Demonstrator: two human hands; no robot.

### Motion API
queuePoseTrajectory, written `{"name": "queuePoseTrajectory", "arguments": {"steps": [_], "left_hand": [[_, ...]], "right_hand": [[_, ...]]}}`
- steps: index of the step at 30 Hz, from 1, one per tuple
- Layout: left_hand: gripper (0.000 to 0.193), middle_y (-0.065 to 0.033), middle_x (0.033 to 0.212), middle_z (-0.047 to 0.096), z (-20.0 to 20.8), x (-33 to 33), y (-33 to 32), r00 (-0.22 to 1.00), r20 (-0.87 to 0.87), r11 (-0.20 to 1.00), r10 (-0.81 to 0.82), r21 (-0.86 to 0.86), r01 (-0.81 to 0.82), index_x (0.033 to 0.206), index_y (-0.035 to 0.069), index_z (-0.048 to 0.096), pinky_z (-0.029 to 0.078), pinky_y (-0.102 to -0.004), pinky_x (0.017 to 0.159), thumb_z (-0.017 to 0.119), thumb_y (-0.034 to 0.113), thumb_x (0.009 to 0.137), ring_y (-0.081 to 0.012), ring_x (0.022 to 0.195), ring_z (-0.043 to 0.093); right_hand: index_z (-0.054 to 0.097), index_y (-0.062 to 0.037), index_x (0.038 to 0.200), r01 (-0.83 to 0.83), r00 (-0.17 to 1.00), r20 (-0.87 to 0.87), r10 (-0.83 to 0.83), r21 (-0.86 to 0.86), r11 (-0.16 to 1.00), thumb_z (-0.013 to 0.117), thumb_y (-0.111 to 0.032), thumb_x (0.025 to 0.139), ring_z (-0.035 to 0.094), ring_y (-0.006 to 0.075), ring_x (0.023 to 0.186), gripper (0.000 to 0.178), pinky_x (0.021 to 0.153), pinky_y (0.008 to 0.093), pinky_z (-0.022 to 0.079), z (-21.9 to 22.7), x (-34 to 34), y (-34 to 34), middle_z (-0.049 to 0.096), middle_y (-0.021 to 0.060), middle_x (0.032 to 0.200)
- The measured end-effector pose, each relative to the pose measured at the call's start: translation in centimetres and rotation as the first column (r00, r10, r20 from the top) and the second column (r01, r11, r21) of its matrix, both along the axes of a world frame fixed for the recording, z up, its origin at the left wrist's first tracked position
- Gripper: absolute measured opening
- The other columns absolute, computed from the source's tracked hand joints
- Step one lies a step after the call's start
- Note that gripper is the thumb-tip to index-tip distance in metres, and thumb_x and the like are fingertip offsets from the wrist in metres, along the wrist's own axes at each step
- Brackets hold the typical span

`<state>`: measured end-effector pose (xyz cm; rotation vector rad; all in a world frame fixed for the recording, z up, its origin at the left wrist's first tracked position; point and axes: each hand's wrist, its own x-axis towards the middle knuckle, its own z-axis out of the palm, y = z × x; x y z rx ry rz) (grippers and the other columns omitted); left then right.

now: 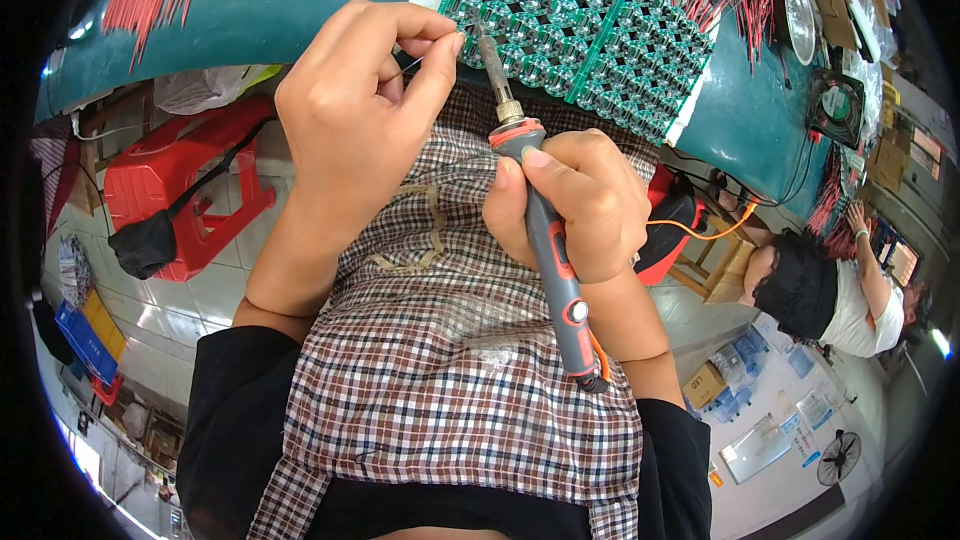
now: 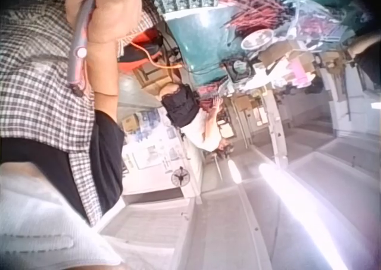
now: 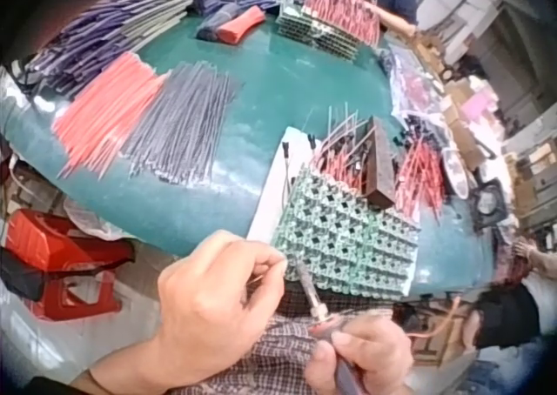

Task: The person removes a cardboard block from a panel of circuit boards, then solders components onto the circuit boards using a soldering iron and solder wire.

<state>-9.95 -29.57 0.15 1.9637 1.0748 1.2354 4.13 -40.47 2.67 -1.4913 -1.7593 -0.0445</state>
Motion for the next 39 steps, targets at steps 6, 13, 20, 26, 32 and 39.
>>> {"name": "queuePoseTrajectory", "arguments": {"steps": [6,13,20,26,32,39], "left_hand": [[0.010,-0.0015,0.078,0.066,-0.3,-0.1,0.2,0.999,0.006,0.999,-0.035,0.025,0.035,0.086,0.006,0.071,0.036,-0.0231,0.044,0.077,0.002,0.079,-0.0068,0.048,0.047],[0.009,-0.0025,0.079,0.065,0.2,-0.6,0.3,0.998,-0.004,0.998,-0.062,0.006,0.062,0.086,0.004,0.071,0.039,-0.0227,0.046,0.076,0.000,0.080,-0.0068,0.050,0.051],[0.009,-0.0024,0.079,0.062,1.0,-1.2,0.7,1.000,0.005,1.000,-0.019,-0.005,0.019,0.086,0.003,0.069,0.041,-0.0212,0.047,0.075,-0.001,0.080,-0.0053,0.052,0.053],[0.010,-0.0006,0.077,0.063,0.9,0.0,1.0,1.000,-0.018,1.000,0.000,0.011,0.000,0.087,0.005,0.071,0.036,-0.0224,0.044,0.076,0.001,0.079,-0.0056,0.049,0.046],[0.010,0.0002,0.077,0.063,0.6,0.6,1.3,1.000,-0.017,0.999,0.004,0.032,-0.003,0.087,0.006,0.071,0.035,-0.0228,0.044,0.077,0.003,0.079,-0.0056,0.047,0.045],[0.010,0.0002,0.077,0.064,0.7,0.9,1.2,0.999,-0.048,1.000,-0.010,-0.010,0.009,0.086,0.007,0.071,0.035,-0.0232,0.043,0.077,0.004,0.079,-0.0057,0.047,0.045]], "right_hand": [[0.054,-0.0068,0.100,-0.002,1.000,0.021,0.002,-0.001,1.000,0.077,-0.006,0.080,0.056,0.0175,0.052,0.031,0.043,0.0283,0.045,-0.2,-0.1,0.1,0.059,0.0075,0.072],[0.054,-0.0048,0.098,0.006,0.999,-0.036,-0.007,-0.035,0.999,0.076,-0.003,0.079,0.058,0.0165,0.053,0.029,0.045,0.0276,0.047,0.9,-0.2,0.6,0.060,0.0081,0.071],[0.049,-0.0002,0.096,-0.023,0.989,-0.146,0.026,0.017,1.000,0.071,-0.001,0.084,0.056,0.0180,0.054,0.025,0.047,0.0288,0.044,2.5,0.9,0.1,0.057,0.0106,0.070],[0.051,0.0004,0.088,0.000,0.985,-0.171,0.004,0.024,1.000,0.071,0.002,0.079,0.055,0.0174,0.051,0.022,0.046,0.0277,0.043,2.0,1.3,1.2,0.056,0.0088,0.067],[0.053,0.0013,0.088,-0.012,0.987,-0.162,0.014,0.010,1.000,0.071,0.004,0.076,0.057,0.0171,0.050,0.022,0.043,0.0271,0.043,1.4,1.3,1.6,0.057,0.0096,0.065],[0.054,0.0001,0.091,-0.013,0.989,-0.147,0.015,0.015,1.000,0.073,0.001,0.077,0.059,0.0171,0.051,0.023,0.044,0.0280,0.046,0.9,1.4,1.7,0.059,0.0095,0.066]]}}
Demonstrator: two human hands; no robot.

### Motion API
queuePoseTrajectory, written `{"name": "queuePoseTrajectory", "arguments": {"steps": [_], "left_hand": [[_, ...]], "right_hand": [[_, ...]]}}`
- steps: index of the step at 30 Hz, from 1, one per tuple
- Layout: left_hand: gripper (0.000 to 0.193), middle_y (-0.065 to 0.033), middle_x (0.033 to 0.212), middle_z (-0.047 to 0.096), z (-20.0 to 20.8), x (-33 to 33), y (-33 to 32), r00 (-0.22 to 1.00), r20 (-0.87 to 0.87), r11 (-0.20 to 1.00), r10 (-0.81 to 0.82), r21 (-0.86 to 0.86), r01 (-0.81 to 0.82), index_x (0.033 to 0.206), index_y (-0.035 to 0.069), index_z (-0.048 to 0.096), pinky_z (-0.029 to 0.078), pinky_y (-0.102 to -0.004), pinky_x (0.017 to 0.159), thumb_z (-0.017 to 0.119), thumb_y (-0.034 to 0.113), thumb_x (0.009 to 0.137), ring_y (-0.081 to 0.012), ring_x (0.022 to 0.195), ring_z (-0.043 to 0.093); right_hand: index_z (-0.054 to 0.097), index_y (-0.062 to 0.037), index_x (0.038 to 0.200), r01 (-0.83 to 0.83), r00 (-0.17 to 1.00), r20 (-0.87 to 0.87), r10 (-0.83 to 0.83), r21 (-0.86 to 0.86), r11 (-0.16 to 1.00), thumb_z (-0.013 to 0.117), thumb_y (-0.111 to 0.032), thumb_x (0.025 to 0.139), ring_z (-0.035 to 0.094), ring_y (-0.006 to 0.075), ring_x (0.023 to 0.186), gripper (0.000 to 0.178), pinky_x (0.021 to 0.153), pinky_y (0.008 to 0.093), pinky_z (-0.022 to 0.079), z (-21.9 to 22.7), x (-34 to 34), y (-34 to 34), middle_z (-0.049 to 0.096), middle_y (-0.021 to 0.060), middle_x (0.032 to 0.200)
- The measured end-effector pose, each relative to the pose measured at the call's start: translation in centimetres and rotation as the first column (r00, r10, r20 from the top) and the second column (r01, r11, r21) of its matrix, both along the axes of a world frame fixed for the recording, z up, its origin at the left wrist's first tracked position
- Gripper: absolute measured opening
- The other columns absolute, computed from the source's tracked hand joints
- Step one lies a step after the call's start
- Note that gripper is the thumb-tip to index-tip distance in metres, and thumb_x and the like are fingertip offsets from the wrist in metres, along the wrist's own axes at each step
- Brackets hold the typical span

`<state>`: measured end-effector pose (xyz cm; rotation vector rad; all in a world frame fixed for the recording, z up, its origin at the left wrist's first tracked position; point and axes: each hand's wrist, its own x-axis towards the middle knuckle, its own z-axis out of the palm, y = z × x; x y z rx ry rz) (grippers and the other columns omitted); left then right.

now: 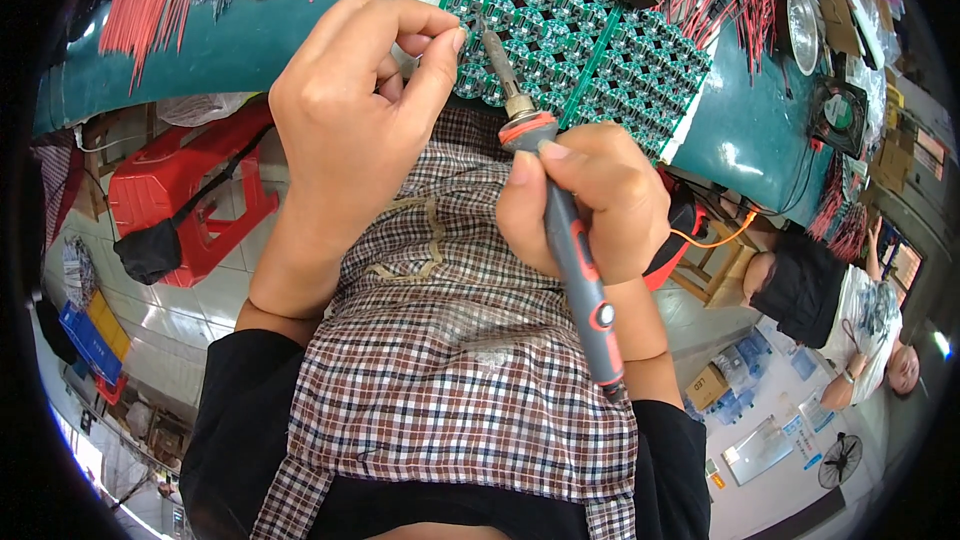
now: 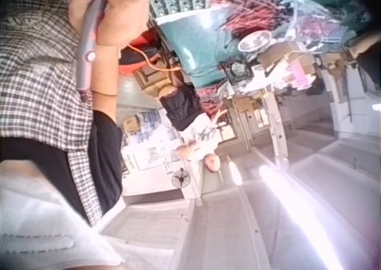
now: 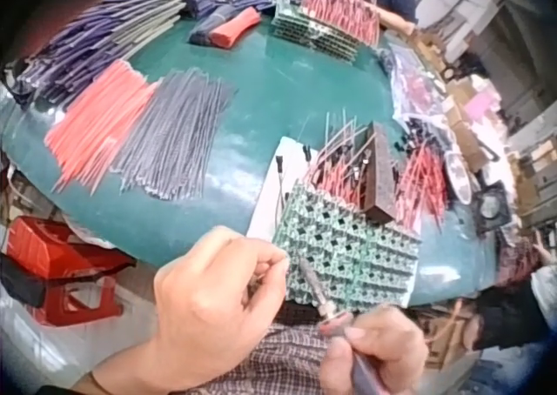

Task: The person removes a cardboard block from a panel of circuit boards, then solders components onto the circuit boards using a soldering iron and solder wire.

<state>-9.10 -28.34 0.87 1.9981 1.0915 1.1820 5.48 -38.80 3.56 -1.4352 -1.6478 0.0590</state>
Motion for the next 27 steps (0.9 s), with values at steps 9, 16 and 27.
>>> {"name": "queuePoseTrajectory", "arguments": {"steps": [9,16,27], "left_hand": [[0.010,-0.0009,0.078,0.064,0.0,-0.1,0.3,1.000,-0.007,0.999,-0.030,0.029,0.030,0.087,0.007,0.072,0.039,-0.0231,0.046,0.077,0.003,0.079,-0.0077,0.050,0.050],[0.009,-0.0020,0.080,0.062,0.8,-1.0,0.4,0.997,0.029,0.997,-0.077,-0.012,0.078,0.088,0.004,0.072,0.038,-0.0221,0.046,0.076,0.001,0.080,-0.0066,0.053,0.052],[0.010,0.0005,0.077,0.062,1.1,0.1,1.1,1.000,0.001,0.999,-0.005,0.036,0.005,0.087,0.007,0.072,0.035,-0.0231,0.044,0.075,0.002,0.079,-0.0058,0.047,0.046]], "right_hand": [[0.054,-0.0061,0.098,0.055,0.981,0.187,-0.046,-0.044,0.998,0.077,-0.006,0.078,0.056,0.0178,0.051,0.030,0.043,0.0292,0.045,0.1,-1.0,-0.1,0.058,0.0075,0.070],[0.054,-0.0051,0.099,0.069,0.991,0.125,-0.056,-0.104,0.992,0.077,-0.004,0.078,0.057,0.0184,0.052,0.031,0.045,0.0295,0.046,0.9,-1.0,-0.2,0.059,0.0084,0.071],[0.050,-0.0002,0.093,0.019,1.000,0.020,-0.018,-0.040,0.999,0.071,0.001,0.080,0.057,0.0176,0.054,0.025,0.047,0.0282,0.046,1.8,0.7,0.3,0.057,0.0097,0.070]]}}
